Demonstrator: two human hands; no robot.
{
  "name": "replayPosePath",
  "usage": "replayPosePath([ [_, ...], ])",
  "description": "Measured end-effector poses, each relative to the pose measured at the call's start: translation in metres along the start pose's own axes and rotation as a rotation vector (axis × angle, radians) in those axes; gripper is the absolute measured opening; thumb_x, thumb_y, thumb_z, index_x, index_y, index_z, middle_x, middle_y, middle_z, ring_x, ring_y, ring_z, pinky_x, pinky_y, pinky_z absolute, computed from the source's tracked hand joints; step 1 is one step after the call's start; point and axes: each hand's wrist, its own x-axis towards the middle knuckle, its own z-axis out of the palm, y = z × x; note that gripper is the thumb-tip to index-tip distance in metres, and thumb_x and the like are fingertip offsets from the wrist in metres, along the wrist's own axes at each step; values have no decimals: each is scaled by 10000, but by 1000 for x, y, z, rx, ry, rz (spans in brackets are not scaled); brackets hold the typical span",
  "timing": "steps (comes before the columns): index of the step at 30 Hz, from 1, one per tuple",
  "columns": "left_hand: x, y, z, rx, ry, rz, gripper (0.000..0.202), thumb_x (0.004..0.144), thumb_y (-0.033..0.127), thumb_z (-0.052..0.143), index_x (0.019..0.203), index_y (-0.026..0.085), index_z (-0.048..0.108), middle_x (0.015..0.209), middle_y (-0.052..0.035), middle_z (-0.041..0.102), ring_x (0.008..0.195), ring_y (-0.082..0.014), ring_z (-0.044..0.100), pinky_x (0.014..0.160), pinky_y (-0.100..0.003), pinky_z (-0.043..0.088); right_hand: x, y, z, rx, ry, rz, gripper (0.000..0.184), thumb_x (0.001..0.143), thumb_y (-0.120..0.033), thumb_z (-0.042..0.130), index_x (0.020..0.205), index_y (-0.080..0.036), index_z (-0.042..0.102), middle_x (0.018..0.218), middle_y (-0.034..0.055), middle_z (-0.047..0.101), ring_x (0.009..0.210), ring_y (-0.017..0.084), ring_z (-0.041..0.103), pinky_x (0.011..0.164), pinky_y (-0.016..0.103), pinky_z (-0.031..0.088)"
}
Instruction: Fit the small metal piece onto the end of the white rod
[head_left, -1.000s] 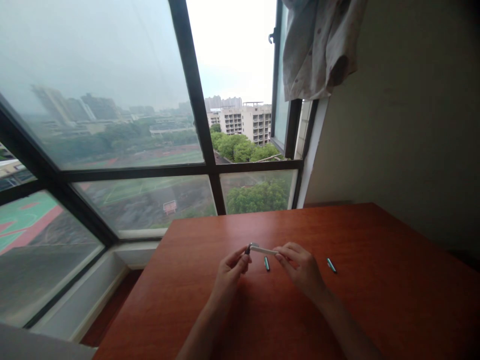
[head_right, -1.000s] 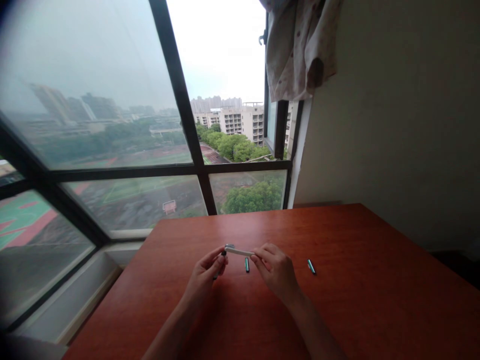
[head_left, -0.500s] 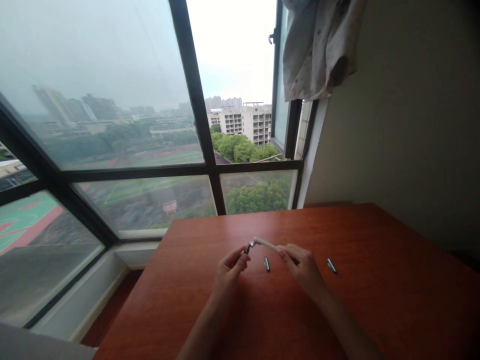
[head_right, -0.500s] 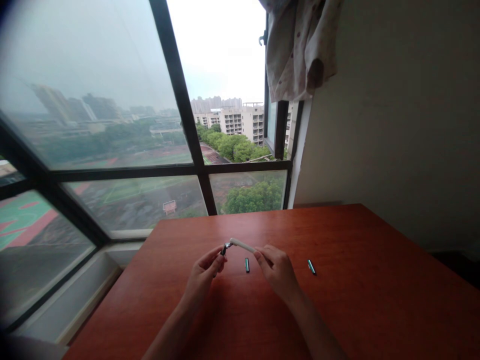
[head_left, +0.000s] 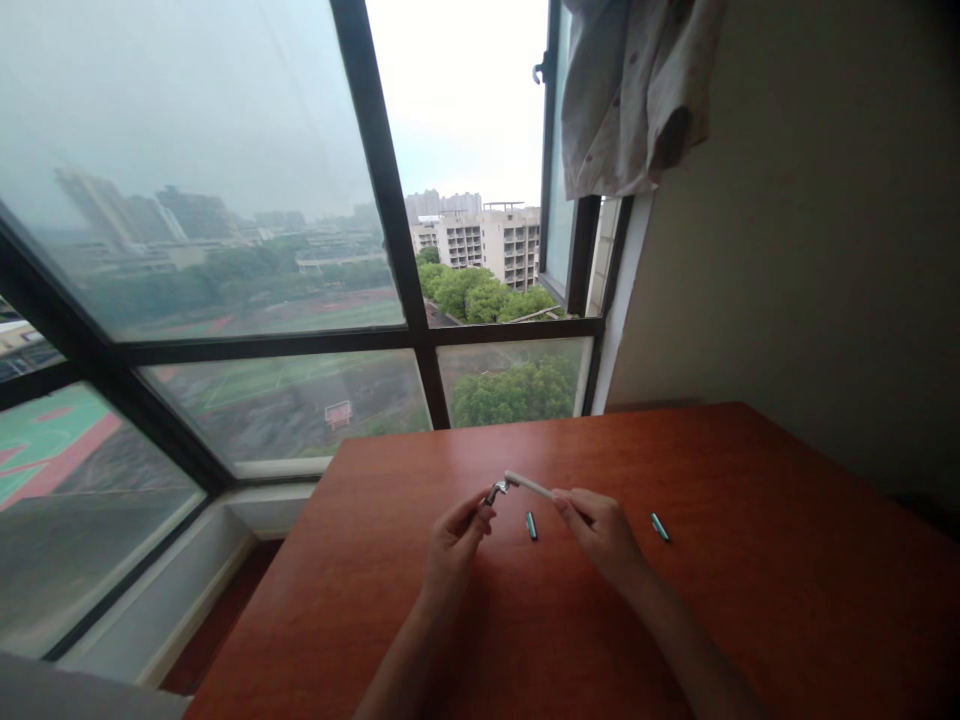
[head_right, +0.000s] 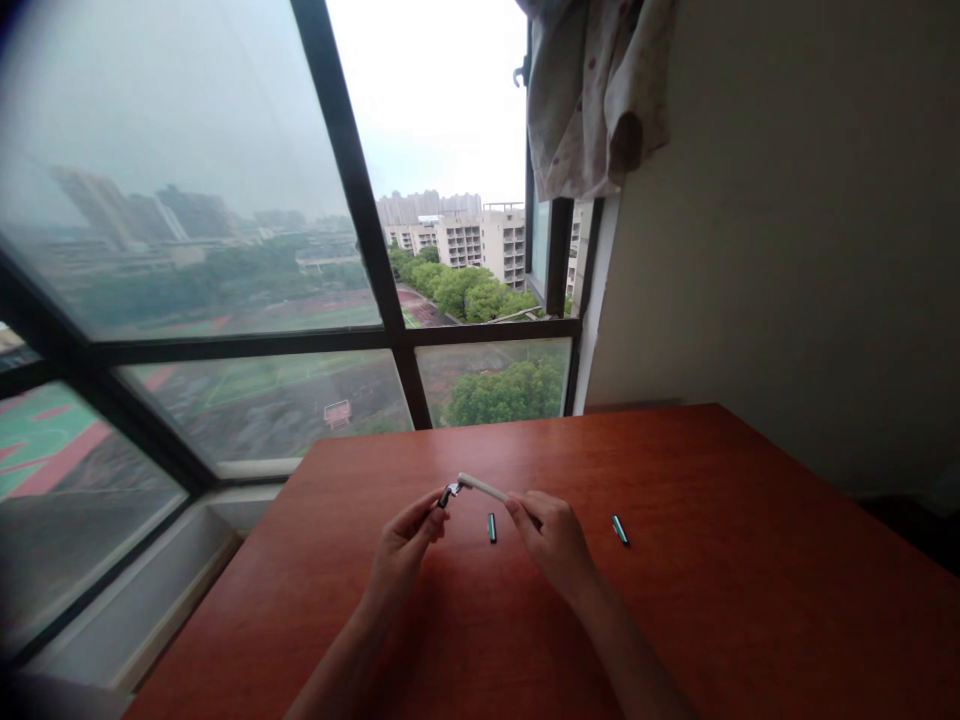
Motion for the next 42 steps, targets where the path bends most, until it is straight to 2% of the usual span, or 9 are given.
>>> replayPosePath([
  [6,1,2,-1,27,32,8,350,661,359,775,966,187,769,681,-35,666,612,-138,500,581,-242,405,-1,-7,0,1,-53,-27,446,960,-412,377,713,-163,652,617,4,574,577,136,529,552,232,358],
  [14,1,0,-2,39,25,15,371,664,375,770,984,186,763,719,-45,682,647,-146,521,591,-240,418,0,1,1,19,0,11,426,953,-422,388,824,-168,704,733,45,654,685,178,593,619,250,403],
  [23,3,0,-3,53,44,11,392,655,374,771,989,170,760,688,-37,665,601,-132,499,574,-240,413,0,-6,-1,15,-78,-31,423,959,-389,389,716,-154,642,620,-3,544,584,129,510,557,233,322],
  [27,3,-1,-3,18,26,0,379,658,359,775,988,173,759,692,-34,657,598,-123,487,571,-235,403,0,-4,1,5,-51,-19,446,958,-404,381,681,-158,630,607,0,538,571,133,499,548,237,322],
  [34,3,-4,-4,-16,1,-3,388,663,374,780,992,172,755,684,-28,640,586,-113,475,560,-231,387,0,2,3,1,-2,8,428,951,-433,387,860,-161,704,692,34,627,640,161,557,598,242,385],
  [39,5,-9,-5,-20,-11,-27,446,656,419,779,1009,149,743,677,-29,628,550,-106,465,527,-234,366,0,-3,2,10,-34,-20,378,946,-395,428,838,-166,707,657,20,616,598,141,543,567,237,364],
  [42,6,-12,-4,-25,-64,-50,457,680,433,762,1027,137,729,680,-29,621,525,-96,457,505,-231,346,0,-6,0,18,-30,-40,362,943,-396,440,869,-169,712,678,30,627,612,144,551,572,238,372],
])
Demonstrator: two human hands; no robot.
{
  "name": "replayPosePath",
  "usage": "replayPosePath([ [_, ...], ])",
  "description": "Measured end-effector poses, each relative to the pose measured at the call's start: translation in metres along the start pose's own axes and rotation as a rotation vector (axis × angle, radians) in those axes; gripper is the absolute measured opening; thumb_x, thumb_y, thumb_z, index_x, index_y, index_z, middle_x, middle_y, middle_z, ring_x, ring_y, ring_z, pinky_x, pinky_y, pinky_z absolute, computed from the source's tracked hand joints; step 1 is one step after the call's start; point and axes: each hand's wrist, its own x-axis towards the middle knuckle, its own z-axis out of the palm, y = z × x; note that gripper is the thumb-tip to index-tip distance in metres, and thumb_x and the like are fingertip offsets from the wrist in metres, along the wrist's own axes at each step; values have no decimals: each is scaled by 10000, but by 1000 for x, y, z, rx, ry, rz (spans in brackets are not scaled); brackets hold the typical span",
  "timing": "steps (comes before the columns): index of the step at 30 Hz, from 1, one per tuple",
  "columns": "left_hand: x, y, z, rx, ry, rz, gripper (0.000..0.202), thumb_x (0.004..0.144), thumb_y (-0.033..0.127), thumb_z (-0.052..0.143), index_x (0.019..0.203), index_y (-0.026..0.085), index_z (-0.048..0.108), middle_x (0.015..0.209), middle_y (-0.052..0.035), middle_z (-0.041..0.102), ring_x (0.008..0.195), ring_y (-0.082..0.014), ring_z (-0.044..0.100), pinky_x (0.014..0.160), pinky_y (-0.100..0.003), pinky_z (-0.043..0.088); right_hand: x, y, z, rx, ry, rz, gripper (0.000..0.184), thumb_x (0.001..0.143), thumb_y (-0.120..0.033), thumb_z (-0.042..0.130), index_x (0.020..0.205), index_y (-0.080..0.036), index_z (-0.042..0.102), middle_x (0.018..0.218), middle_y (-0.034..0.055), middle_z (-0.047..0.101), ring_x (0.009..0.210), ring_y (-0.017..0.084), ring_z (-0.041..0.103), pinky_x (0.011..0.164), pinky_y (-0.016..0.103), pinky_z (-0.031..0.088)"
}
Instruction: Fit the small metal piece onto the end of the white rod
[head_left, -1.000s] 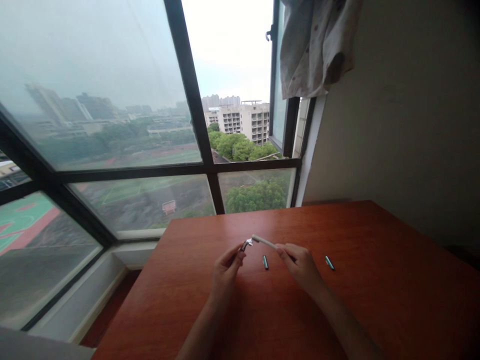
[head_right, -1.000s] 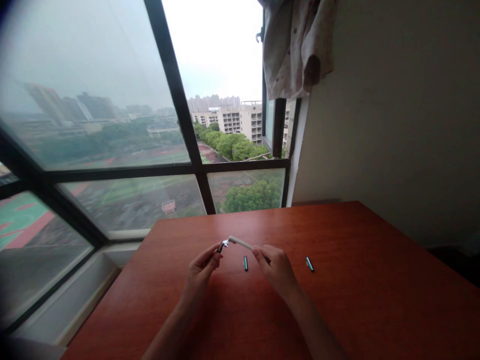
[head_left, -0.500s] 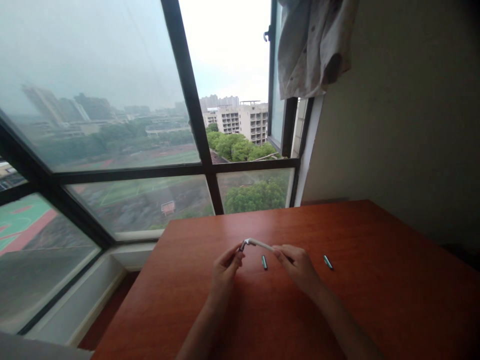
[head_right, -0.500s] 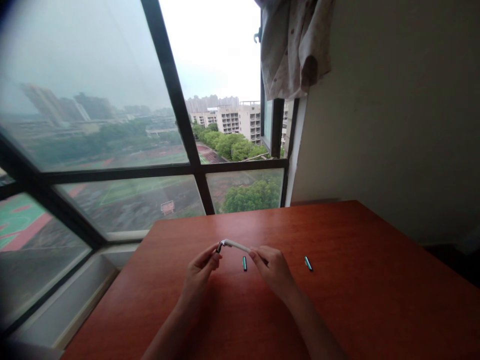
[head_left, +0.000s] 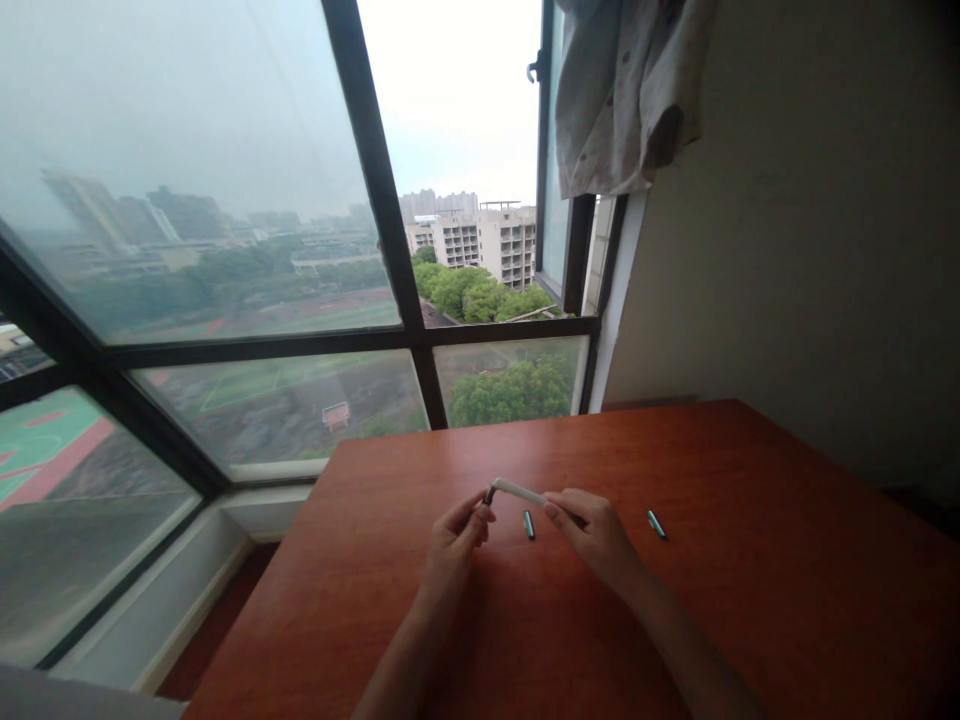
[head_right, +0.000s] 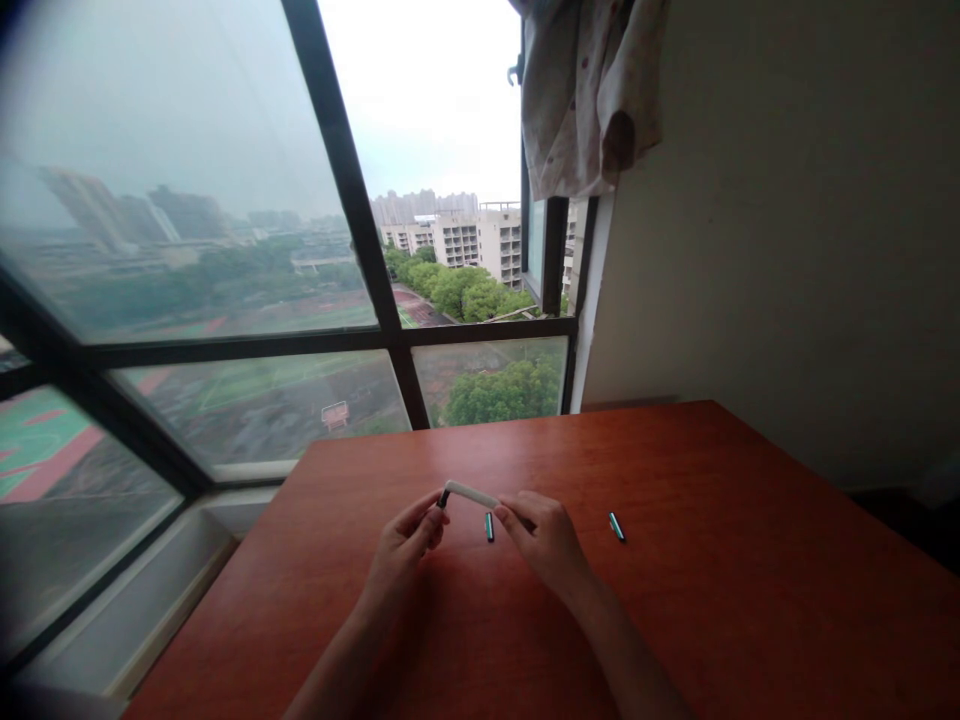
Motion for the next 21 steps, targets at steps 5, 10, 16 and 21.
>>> replayPosePath([
  [5,0,-4,2,-13,-99,-52,468,705,455,738,1038,127,709,664,-18,607,487,-81,445,467,-219,291,-1,-2,0,-21,7,-33,337,944,-386,449,916,-181,714,676,28,608,609,143,538,570,241,376],
  [10,1,-5,2,-104,-118,-123,508,690,461,749,1060,118,688,646,1,570,460,-62,415,445,-212,244,-2,3,-2,-80,25,-42,312,942,-378,461,936,-199,716,693,26,603,601,137,528,570,238,381],
  [16,1,-4,-1,-179,-118,-168,494,699,426,753,1083,127,672,672,1,564,467,-52,408,451,-210,229,-1,9,-8,-154,30,-42,290,933,-385,481,955,-216,715,739,33,625,629,139,539,605,235,397],
  [21,1,-3,0,-184,-100,-178,507,683,431,764,1080,130,671,673,1,565,472,-54,403,451,-207,230,-1,10,-11,-176,40,-44,281,927,-383,492,942,-222,722,778,43,644,674,146,569,640,233,418],
])
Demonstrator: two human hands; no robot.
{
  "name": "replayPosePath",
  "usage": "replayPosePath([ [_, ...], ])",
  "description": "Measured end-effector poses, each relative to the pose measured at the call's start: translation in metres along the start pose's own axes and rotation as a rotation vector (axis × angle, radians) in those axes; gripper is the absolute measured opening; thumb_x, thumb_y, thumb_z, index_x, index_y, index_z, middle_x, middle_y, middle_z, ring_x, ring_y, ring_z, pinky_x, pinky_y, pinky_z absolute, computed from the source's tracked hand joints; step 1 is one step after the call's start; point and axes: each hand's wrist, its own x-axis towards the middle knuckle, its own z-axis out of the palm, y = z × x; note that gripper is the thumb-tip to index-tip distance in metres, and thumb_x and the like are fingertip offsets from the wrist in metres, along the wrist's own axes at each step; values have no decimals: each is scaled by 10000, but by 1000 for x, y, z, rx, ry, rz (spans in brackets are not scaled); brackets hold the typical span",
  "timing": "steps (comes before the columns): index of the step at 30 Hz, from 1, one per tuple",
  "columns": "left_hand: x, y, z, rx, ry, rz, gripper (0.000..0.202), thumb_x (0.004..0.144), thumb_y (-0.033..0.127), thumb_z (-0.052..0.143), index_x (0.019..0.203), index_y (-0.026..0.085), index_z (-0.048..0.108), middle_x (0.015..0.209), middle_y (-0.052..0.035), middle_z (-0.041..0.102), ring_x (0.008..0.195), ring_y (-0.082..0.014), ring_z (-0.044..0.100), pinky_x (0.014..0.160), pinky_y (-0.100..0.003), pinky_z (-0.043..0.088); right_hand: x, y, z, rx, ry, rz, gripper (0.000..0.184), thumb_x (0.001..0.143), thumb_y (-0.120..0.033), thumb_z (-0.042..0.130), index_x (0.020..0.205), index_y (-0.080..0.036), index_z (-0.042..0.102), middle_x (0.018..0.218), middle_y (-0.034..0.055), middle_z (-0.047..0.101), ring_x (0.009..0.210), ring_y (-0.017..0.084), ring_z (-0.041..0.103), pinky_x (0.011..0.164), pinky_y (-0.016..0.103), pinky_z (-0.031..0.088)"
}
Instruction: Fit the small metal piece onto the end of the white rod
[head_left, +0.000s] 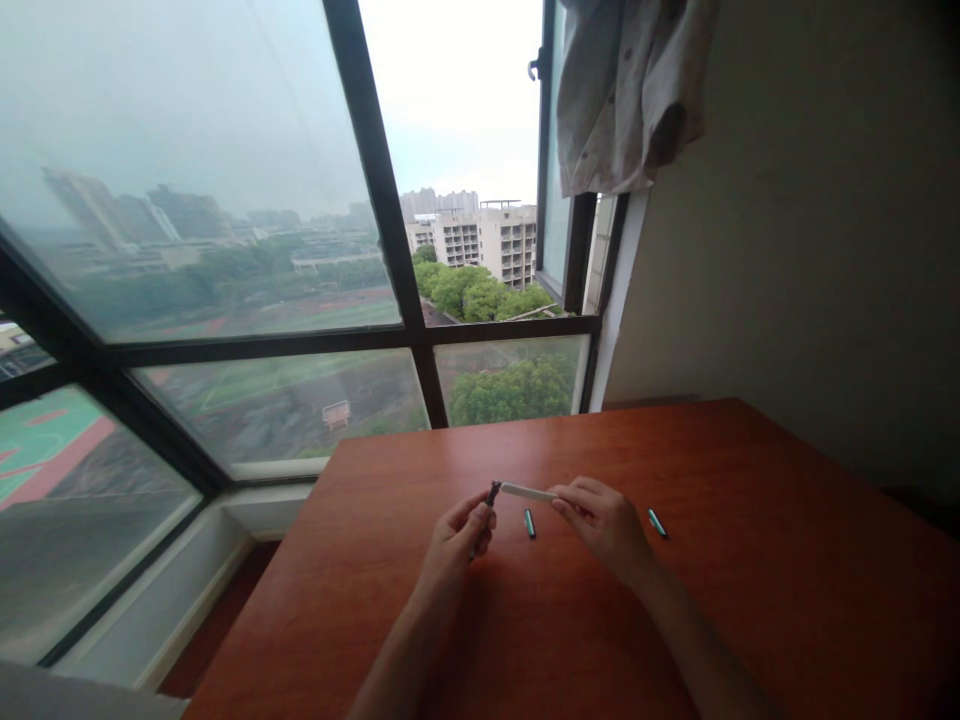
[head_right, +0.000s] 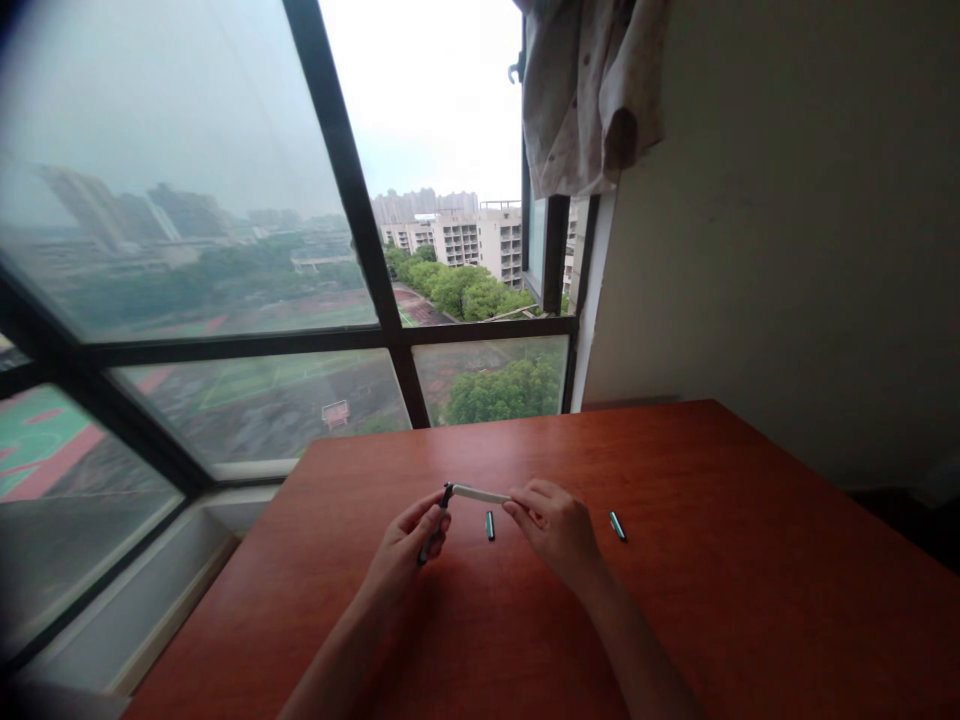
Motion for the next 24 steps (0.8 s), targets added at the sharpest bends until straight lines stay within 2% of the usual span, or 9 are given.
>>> replayPosePath([
  [11,-2,1,5,153,-81,26,502,704,469,731,1051,106,703,634,-2,563,464,-63,414,453,-214,250,0,-6,1,-2,4,-44,288,925,-383,488,932,-226,729,786,54,663,712,162,598,661,241,439],
  [18,-1,2,2,37,13,16,533,677,447,761,1082,111,675,652,5,557,462,-52,404,448,-205,236,0,-2,2,-7,5,1,258,921,-370,508,922,-223,721,805,50,659,742,167,599,687,243,434],
  [24,-2,3,3,25,39,0,552,659,456,773,1085,120,670,653,3,562,469,-60,415,450,-207,255,-1,-2,3,-12,17,4,275,922,-381,497,906,-230,727,803,54,667,732,168,602,682,246,441],
])
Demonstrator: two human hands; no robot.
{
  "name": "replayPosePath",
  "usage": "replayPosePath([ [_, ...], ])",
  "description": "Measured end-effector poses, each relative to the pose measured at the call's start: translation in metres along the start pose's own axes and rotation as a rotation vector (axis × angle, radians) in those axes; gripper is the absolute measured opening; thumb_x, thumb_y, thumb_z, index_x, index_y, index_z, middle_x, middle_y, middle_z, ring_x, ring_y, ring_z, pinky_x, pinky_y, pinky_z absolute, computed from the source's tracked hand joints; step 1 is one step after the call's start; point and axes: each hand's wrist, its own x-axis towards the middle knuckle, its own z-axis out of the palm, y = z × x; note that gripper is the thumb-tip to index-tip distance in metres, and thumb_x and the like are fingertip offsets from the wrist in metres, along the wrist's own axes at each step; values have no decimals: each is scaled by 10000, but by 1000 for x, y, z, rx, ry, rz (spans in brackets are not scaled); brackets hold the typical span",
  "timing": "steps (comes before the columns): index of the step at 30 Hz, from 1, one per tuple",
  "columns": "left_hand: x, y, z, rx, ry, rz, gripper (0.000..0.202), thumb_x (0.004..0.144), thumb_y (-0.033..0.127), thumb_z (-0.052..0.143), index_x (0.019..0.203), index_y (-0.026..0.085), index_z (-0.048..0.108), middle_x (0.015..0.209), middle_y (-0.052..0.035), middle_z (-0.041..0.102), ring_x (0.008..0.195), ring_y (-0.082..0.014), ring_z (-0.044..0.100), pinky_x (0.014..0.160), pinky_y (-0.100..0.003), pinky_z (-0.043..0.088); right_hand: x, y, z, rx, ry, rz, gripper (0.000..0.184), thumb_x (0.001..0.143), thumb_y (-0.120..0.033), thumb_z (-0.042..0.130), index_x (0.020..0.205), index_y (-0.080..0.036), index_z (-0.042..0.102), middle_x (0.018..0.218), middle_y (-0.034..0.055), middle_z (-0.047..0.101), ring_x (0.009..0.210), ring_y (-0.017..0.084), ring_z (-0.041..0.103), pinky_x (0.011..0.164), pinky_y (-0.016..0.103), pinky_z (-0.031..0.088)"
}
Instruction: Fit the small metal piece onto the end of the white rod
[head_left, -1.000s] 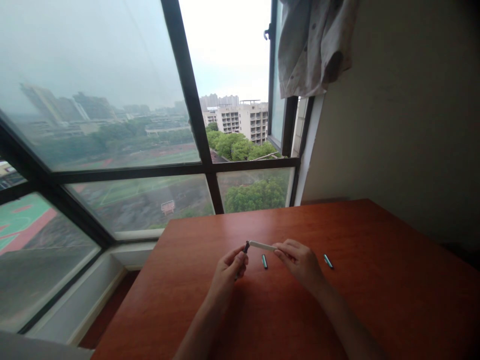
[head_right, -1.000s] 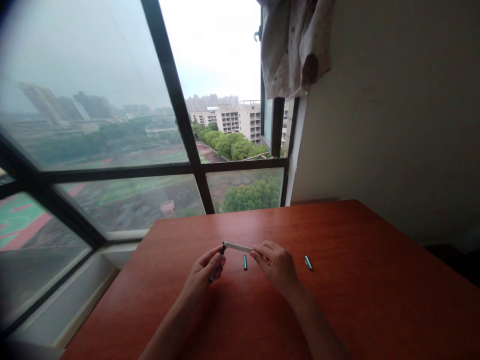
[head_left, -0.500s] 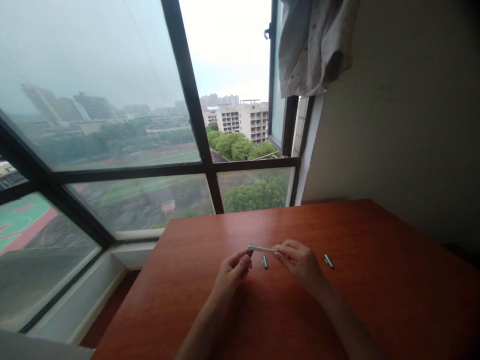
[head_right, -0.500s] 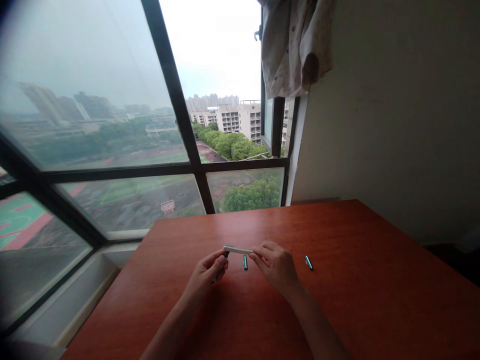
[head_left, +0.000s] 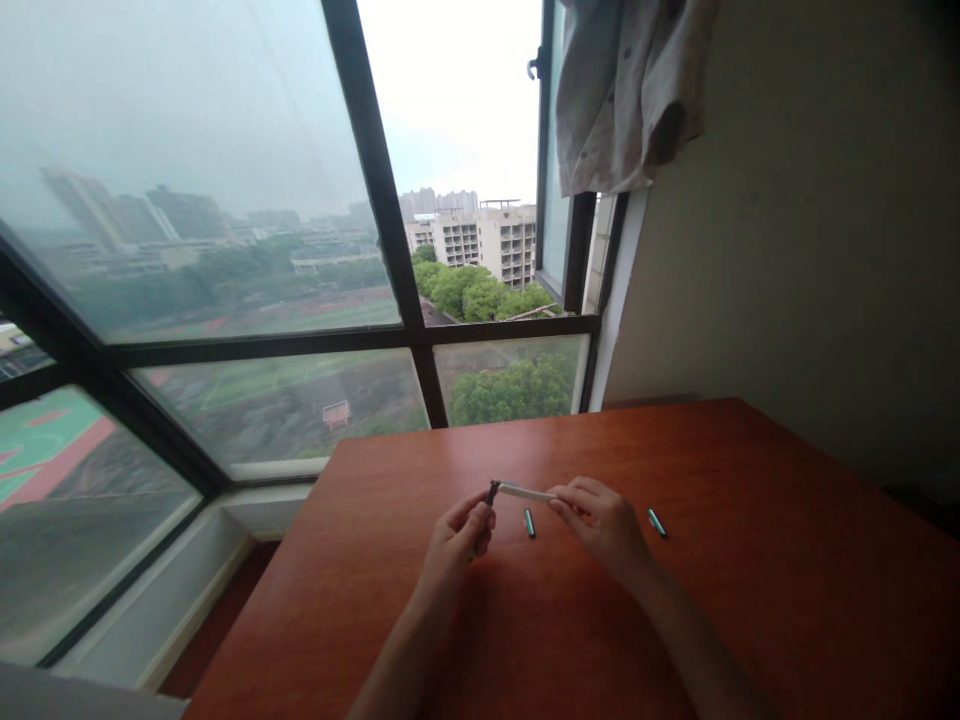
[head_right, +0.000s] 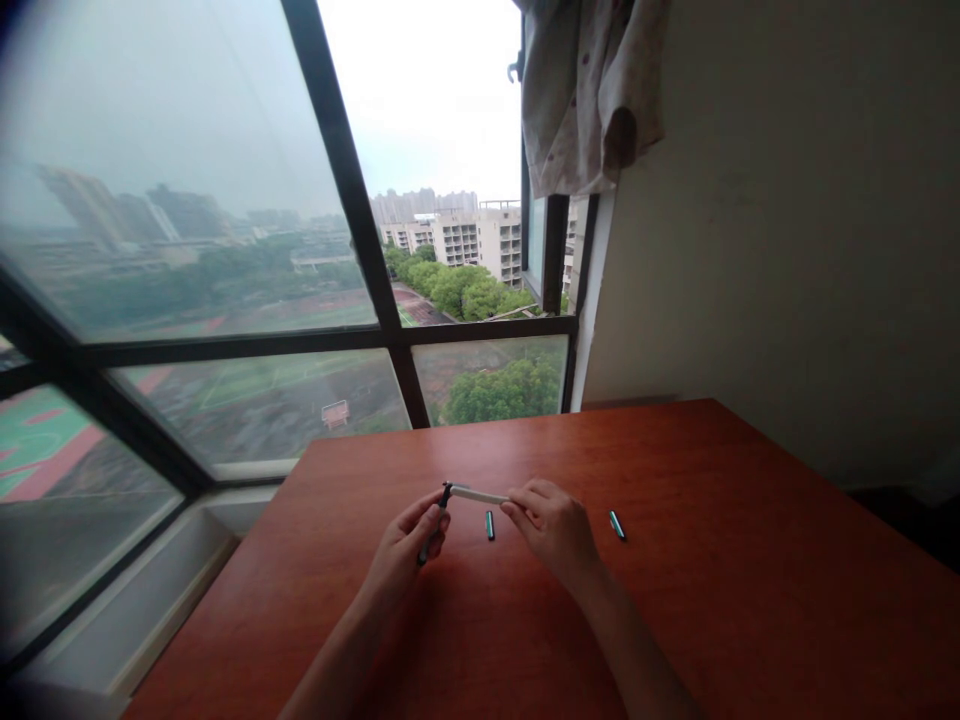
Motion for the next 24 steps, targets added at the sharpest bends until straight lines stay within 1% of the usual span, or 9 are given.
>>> replayPosePath([
  [7,-1,0,3,102,-61,39,517,679,471,750,1049,113,699,630,2,567,454,-61,405,448,-214,246,0,-5,2,-15,-18,-35,280,928,-376,485,907,-236,726,785,55,662,732,172,601,691,253,441],
  [13,-1,1,0,21,-8,26,516,677,447,762,1067,117,691,646,-1,554,479,-60,402,454,-207,247,0,-3,3,-24,17,-13,292,927,-393,483,899,-235,727,779,52,660,737,174,604,689,251,441],
  [17,1,1,-2,-23,-5,16,498,689,431,757,1076,127,683,661,0,551,481,-56,400,453,-202,243,0,-2,2,-30,1,14,284,926,-390,488,911,-228,721,771,47,656,717,169,595,674,249,434],
  [21,1,1,-2,27,0,24,526,675,448,762,1077,117,682,658,-9,568,485,-66,415,460,-210,261,0,-4,1,9,-17,20,296,928,-396,481,913,-220,719,754,43,651,654,154,579,628,243,425],
  [24,0,2,0,85,-22,45,522,679,452,755,1073,117,689,657,-13,581,479,-72,425,463,-217,265,-1,-6,2,54,-27,7,296,932,-382,473,925,-212,715,759,43,649,655,152,580,621,241,426],
])
